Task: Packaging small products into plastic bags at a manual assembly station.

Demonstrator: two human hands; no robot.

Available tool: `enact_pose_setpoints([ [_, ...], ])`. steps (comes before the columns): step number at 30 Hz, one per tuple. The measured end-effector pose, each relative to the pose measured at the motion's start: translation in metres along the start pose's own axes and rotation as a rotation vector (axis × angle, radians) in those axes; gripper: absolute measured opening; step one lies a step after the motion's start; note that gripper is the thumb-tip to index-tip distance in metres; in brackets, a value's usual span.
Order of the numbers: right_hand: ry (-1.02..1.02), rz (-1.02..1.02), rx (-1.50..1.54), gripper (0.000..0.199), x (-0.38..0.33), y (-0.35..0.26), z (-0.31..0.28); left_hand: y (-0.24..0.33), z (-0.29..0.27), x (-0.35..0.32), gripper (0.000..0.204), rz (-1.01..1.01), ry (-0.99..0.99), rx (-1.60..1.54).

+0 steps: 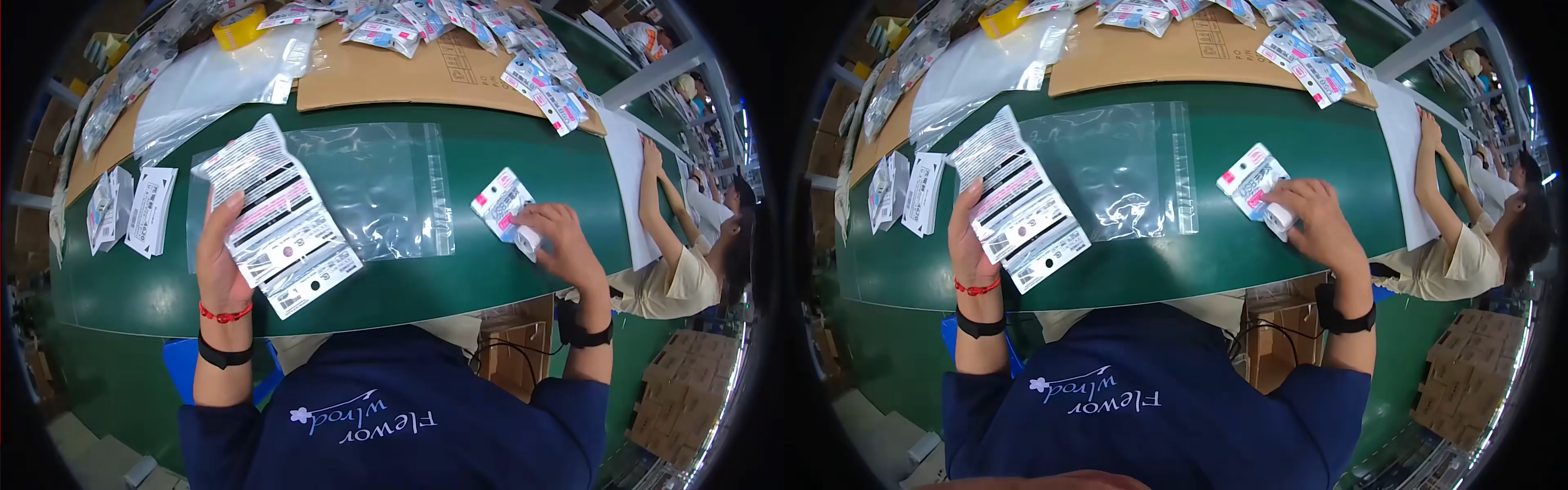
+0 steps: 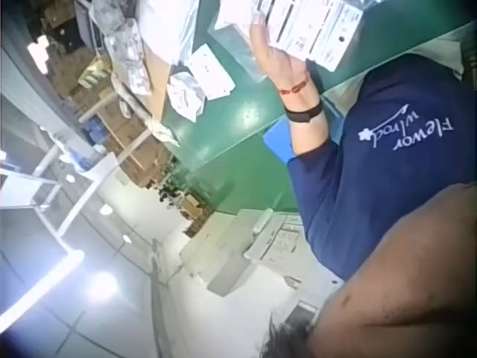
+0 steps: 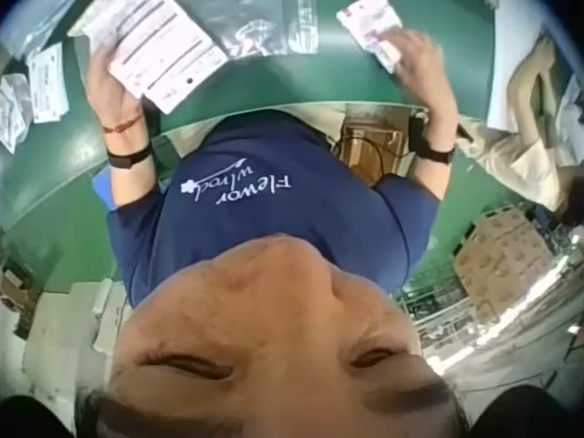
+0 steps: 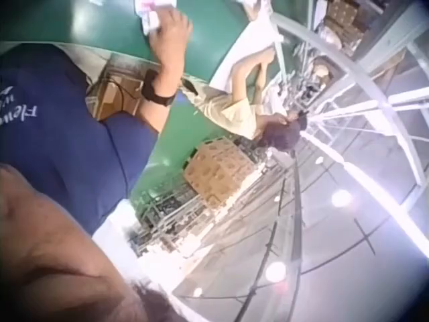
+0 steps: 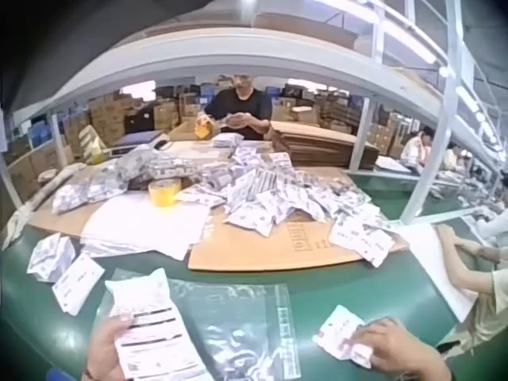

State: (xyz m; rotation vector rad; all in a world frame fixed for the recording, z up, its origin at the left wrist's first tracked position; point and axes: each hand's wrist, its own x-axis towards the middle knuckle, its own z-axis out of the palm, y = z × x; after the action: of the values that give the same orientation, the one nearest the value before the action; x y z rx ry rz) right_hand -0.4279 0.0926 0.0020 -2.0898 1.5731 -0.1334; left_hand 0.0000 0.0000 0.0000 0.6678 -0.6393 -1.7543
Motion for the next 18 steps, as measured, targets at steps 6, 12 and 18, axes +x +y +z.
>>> enact_pose_setpoints([
  [6, 0.527, -0.101, 0.172, 0.05, 0.019, -0.058, 0.008, -0.016, 0.029, 0.008, 0.057, -0.037, -0.139, -0.091],
  [12, 0.753, -0.551, -0.246, 0.061, 0.055, -0.143, 0.02, -0.045, 0.043, 0.023, 0.058, -0.044, -0.301, -0.173],
  [18, 0.598, -0.606, -0.302, 0.06, 0.078, -0.158, 0.043, -0.045, 0.059, 0.015, 0.06, 0.135, -0.362, 0.116],
])
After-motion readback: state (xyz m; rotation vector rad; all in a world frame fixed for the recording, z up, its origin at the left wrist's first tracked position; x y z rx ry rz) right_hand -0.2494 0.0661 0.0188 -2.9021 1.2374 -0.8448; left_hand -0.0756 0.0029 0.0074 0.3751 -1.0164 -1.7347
